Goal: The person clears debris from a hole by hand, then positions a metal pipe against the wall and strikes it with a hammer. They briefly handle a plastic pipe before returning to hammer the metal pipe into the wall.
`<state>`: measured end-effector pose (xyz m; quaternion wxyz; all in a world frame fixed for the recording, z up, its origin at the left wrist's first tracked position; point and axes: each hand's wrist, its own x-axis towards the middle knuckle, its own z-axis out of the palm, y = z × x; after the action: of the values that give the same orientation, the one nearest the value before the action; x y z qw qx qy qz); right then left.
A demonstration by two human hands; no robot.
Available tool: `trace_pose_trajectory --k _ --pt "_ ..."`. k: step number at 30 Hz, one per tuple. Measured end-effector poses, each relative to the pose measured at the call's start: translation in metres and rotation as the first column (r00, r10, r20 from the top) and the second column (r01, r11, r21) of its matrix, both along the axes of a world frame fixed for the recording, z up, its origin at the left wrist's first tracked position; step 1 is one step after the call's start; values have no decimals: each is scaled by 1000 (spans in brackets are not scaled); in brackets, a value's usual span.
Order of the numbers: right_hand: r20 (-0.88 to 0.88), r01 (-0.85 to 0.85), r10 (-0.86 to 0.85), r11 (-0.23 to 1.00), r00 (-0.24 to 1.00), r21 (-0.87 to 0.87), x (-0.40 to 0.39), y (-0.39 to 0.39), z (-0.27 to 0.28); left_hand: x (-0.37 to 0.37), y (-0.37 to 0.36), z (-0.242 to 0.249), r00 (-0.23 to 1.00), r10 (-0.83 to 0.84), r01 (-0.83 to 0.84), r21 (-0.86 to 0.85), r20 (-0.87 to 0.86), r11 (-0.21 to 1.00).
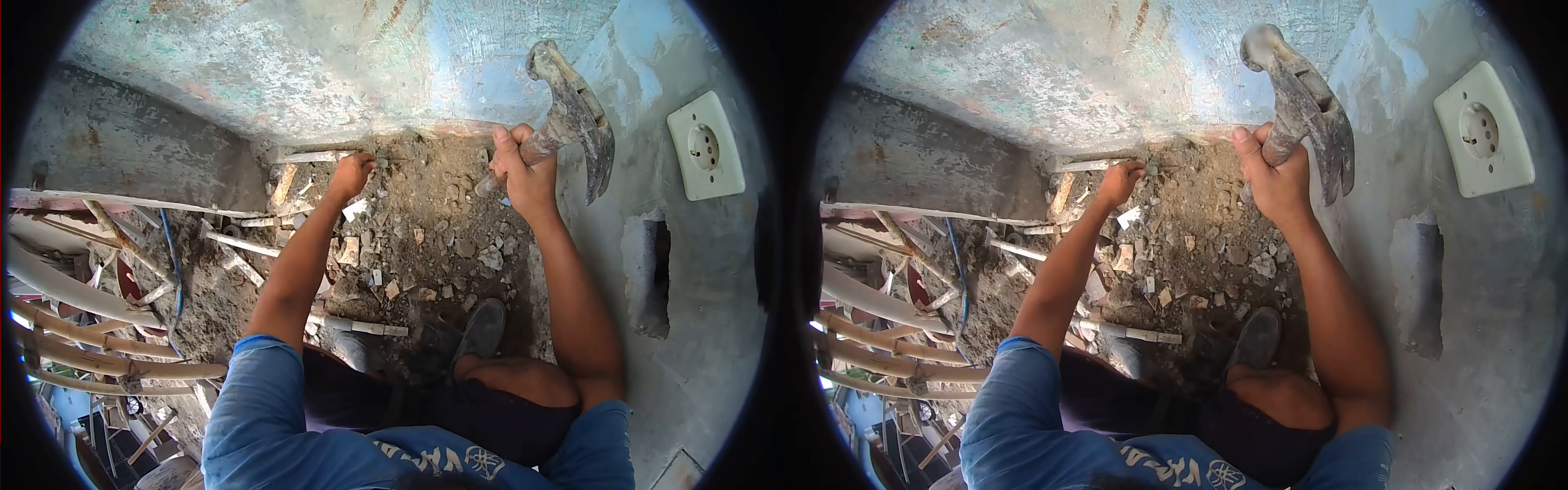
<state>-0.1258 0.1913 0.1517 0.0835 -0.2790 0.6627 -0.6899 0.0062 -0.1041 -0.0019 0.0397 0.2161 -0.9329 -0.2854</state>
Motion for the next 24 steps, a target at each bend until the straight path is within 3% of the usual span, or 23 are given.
trace_pose_trajectory --k 3,4,5,7,10,11,14,17,20,21,24 --pt "-23 18 -19 1000 1000 -7 -4 5 0 10 -7 -9 985 113 -114 2 132 993" --pt "-22 21 -21 1000 1000 -7 -4 8 0 13 -12 -8 980 140 -122 -126 140 984" --pt "-19 25 -25 1000 1000 -7 -6 9 0 18 -18 -6 980 136 -118 -127 143 985" --pt "-60 41 -41 999 997 3 -8 7 -2 32 -29 3 948 221 -117 -398 227 910" --pt "14 26 -26 1000 1000 -11 -6 1 -3 50 -41 17 982 188 -177 -278 14 944" --pt "16 24 -24 1000 1000 -7 -4 -1 -3 50 -40 19 982 190 -178 -276 17 945" --pt "49 15 -16 1000 999 12 -1 -2 -6 33 -11 43 966 255 -257 -27 -52 966" --pt "81 12 -14 1000 997 28 -3 2 -15 14 26 29 918 -4 -83 -203 -395 976" --pt "50 35 -39 997 998 63 -6 6 -18 0 71 11 988 52 -87 -241 -145 967" --pt "62 38 -41 998 997 52 -5 6 -17 -5 77 1 998 59 -52 -228 20 972" --pt "77 38 -40 999 996 31 -6 4 -13 -2 77 -24 998 51 -58 -235 -35 970"
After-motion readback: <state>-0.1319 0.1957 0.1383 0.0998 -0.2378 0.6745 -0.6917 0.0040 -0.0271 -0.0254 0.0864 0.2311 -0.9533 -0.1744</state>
